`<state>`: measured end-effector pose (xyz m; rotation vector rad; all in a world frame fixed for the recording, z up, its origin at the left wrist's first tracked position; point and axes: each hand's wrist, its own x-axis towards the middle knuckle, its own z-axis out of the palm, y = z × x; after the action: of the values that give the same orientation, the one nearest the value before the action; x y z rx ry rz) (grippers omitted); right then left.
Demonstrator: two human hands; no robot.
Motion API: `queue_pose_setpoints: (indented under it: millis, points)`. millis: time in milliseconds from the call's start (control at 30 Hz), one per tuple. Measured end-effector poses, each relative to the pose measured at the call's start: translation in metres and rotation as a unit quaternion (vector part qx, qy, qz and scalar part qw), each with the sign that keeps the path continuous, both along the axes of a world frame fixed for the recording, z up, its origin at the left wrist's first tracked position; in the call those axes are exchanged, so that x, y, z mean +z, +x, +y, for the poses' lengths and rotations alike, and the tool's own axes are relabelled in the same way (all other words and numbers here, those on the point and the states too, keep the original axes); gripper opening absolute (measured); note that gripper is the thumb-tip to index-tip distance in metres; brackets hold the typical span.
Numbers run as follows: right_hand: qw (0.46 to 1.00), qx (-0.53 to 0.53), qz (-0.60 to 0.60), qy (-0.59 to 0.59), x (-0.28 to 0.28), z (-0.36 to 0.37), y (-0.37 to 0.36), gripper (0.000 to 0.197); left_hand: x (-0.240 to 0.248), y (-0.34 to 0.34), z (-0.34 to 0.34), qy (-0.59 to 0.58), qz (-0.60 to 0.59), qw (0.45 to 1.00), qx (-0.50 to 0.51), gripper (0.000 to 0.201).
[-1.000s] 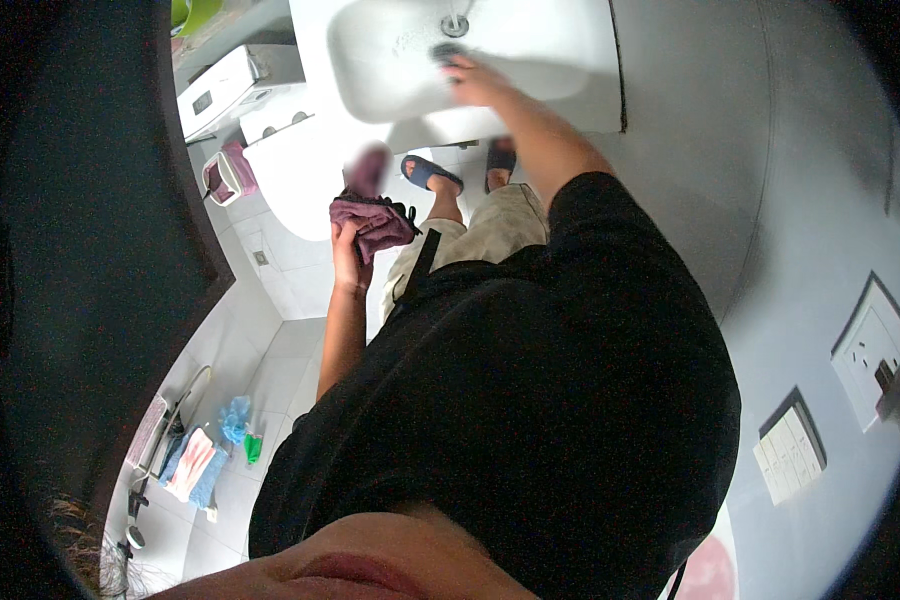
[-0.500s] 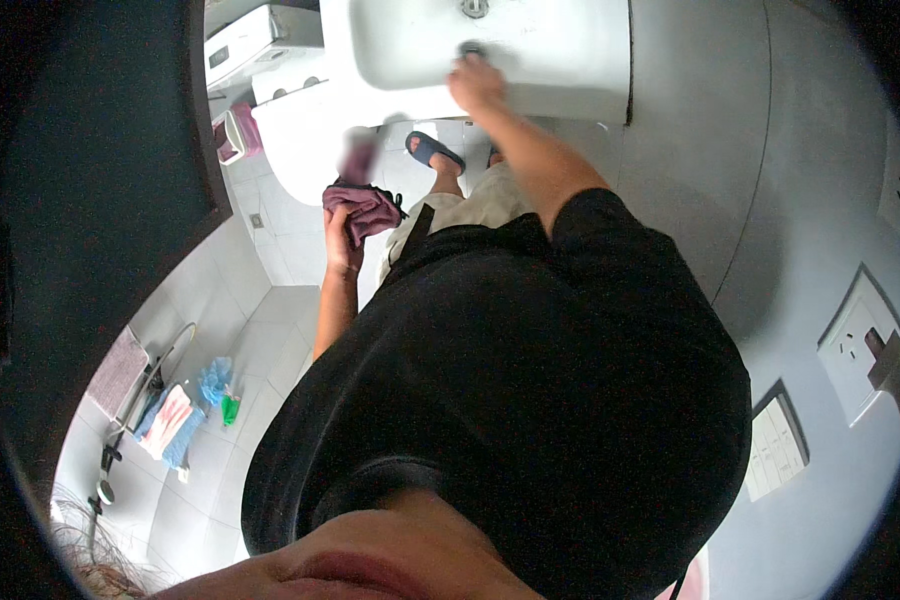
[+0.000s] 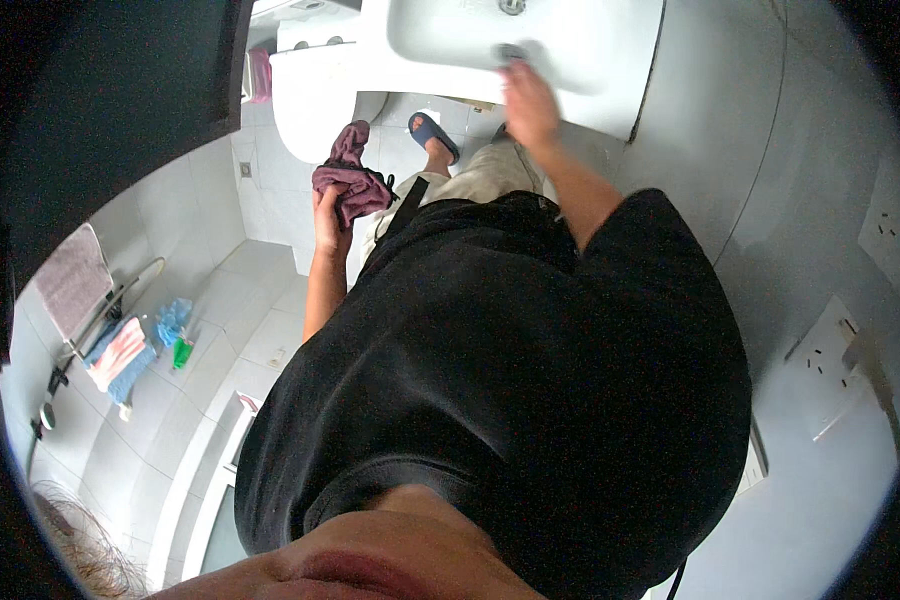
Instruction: The person cleans a bathroom by scrubbing a small plastic container with a steel wool pad under running water, then wipes the sink and surrounding tiled walls with a cloth. The person rinses the cloth and hangs it on a towel rack.
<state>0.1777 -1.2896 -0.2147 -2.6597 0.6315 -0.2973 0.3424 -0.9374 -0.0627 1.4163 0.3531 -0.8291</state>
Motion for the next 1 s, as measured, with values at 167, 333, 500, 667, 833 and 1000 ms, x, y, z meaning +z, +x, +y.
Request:
queue_pose_setpoints:
  millis: [167,333,500,667,833,1000]
  points:
    - [0.99,-0.115,0.06,-0.058,-0.023,-0.09,-0.073,0.04,-0.009,-0.021,-0.008,-0.035,-0.011,0.996,0.076,0.046]
    - [0.987,-0.151,0.024,-0.053,-0.063,-0.122,-0.007,0.033,-0.016,-0.024,-0.02,-0.024,-0.015,0.988,0.155,0.045]
    - [0.984,-0.112,-0.136,0.013,-0.072,-0.155,0.099,0.038,-0.028,-0.034,-0.022,-0.02,-0.055,0.973,0.223,0.045]
    - [0.975,-0.037,0.153,0.154,-0.165,-0.239,0.141,0.045,-0.038,-0.049,-0.026,0.032,-0.081,0.952,0.292,0.046]
    - [0.974,-0.019,0.194,0.114,-0.235,-0.377,0.195,0.044,-0.104,-0.041,-0.062,-0.019,-0.096,0.92,0.38,0.052]
    - [0.977,0.12,0.116,0.135,-0.254,-0.279,0.314,0.039,-0.133,-0.059,-0.066,0.051,-0.098,0.864,0.492,0.052]
